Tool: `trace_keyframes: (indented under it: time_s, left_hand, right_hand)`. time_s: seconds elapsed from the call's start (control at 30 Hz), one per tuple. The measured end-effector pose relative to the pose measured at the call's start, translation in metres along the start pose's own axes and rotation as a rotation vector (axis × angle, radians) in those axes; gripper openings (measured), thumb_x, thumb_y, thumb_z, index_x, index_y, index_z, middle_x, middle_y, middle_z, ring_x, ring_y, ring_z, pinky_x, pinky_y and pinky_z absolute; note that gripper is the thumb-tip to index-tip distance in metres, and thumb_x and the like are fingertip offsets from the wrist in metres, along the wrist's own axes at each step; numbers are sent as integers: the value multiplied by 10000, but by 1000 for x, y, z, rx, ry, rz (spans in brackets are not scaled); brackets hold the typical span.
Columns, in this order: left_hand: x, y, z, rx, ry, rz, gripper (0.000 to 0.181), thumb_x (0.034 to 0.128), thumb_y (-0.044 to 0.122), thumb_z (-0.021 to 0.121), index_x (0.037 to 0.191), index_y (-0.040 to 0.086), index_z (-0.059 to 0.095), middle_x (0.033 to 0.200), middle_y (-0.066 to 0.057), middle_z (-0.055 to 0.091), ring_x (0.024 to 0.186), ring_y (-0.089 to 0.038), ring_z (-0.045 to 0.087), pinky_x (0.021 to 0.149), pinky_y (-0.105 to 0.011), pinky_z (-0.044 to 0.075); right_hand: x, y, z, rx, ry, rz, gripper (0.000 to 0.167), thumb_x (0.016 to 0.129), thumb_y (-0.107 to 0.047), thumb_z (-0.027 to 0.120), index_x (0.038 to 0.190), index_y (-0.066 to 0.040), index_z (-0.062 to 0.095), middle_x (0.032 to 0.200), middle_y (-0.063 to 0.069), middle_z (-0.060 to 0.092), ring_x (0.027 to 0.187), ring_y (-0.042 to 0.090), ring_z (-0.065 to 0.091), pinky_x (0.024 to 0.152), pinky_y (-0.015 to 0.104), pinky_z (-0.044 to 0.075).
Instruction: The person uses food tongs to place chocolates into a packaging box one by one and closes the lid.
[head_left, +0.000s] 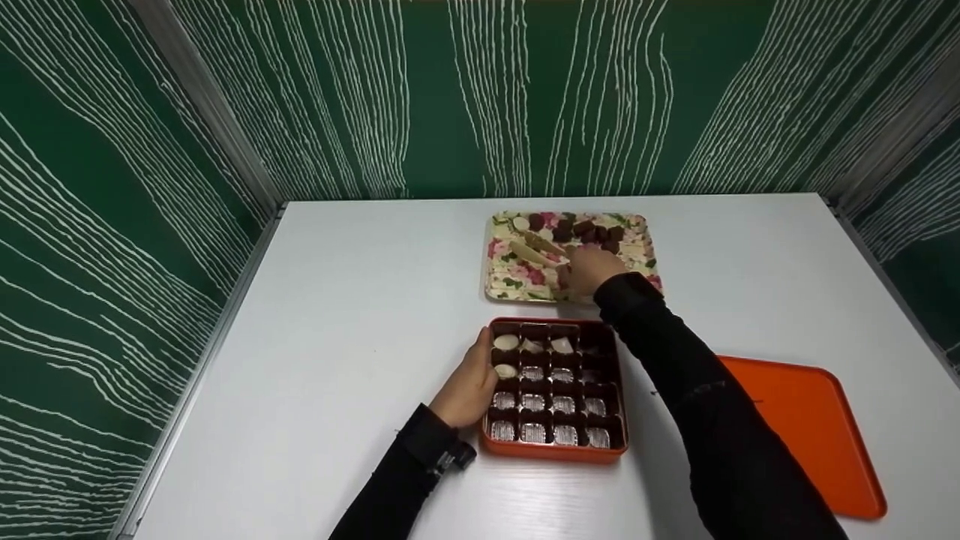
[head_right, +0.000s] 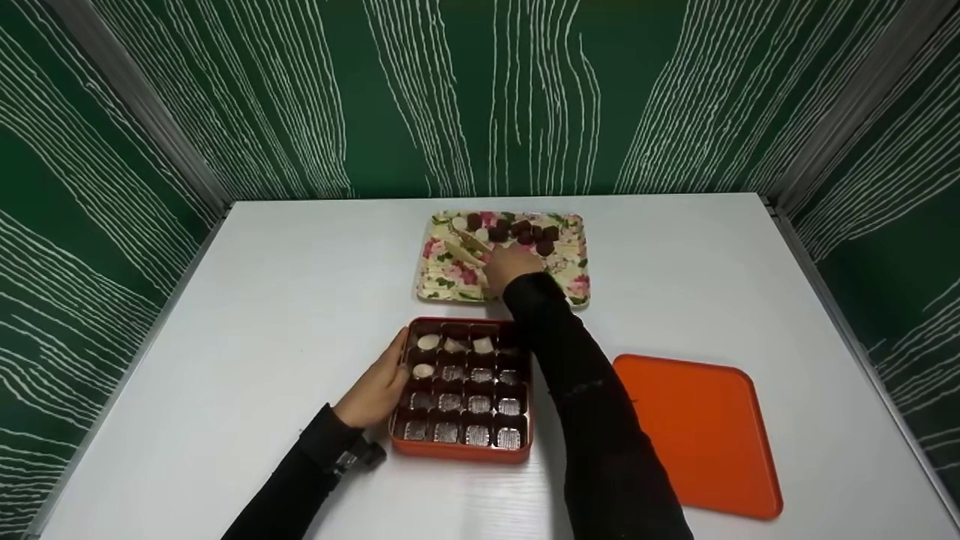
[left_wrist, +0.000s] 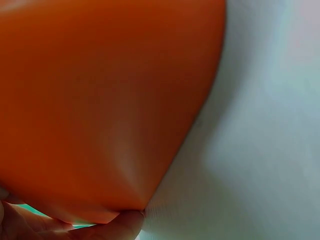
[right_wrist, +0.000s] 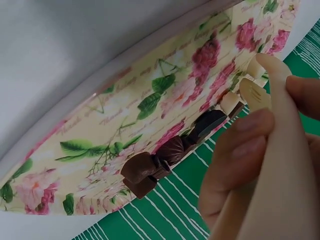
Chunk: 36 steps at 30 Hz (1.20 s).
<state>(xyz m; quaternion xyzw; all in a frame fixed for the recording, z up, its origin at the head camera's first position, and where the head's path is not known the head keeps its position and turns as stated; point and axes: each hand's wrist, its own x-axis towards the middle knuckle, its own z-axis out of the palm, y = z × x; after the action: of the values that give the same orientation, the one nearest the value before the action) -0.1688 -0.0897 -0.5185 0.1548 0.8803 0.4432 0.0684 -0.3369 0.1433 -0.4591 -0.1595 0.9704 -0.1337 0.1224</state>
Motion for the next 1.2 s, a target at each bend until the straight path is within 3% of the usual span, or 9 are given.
trace_keyframes:
  time_s: [0.2,0.43,0.6,0.73,0.93,1.07,1.2]
  left_hand:
    - [0,0,-1,-6,-3,13,655,1024,5,357,1579,-139,41,1645,-334,115,1539,-387,163,1268,-449,144]
    - [0,1,1,-2,-2,20,641,1023,-4,346,1570,-157,49,1636,-353,118,1538,-395,158,1269,-452,138]
    - [0,1,0,13,2,24,650,1016,-3,357,1571,-155,53,1637,-349,126,1536,-400,168,1267,-458,145]
    - [-1,1,-2,12,14,23,657,1011,-1,370,1570,-156,61,1636,-348,130,1534,-405,173,1266,-466,150]
    - [-2,0,-1,15,13,9,662,1020,18,380,1572,-153,59,1636,-344,142,1529,-403,189,1265,-460,159]
    - [-1,1,-1,10,9,15,660,1017,11,374,1570,-156,56,1634,-349,140,1529,-403,188,1264,-460,161]
    - [-2,3,-2,3,-7,12,649,1029,9,360,1574,-150,44,1642,-343,121,1536,-393,168,1267,-451,152]
  right_hand:
    - [-2,-2,0,-42,19,-38,490,1099,-196,478,1521,50,431,1236,314,633,976,443,650,886,545,536]
    - [-18,5,-7,-18,56,-68,458,1098,-180,482,1502,33,470,1241,299,637,960,439,632,859,533,498]
    - [-30,18,-18,0,94,-160,447,1099,-158,475,1490,59,471,1353,315,577,1113,444,611,972,550,493]
    - [-44,26,-25,-1,129,-237,449,1091,-142,488,1489,66,471,1415,310,546,1137,450,613,1010,567,483]
    - [-72,37,-29,4,178,-318,450,1081,-164,522,1480,44,500,1377,304,581,1150,460,617,987,599,492]
    - [-102,45,-29,16,188,-365,440,1072,-173,545,1464,27,531,1379,296,587,1268,475,556,1052,625,450]
    - [-135,51,-22,9,184,-422,437,1055,-188,584,1455,-13,560,1334,262,630,1217,440,612,1008,595,505]
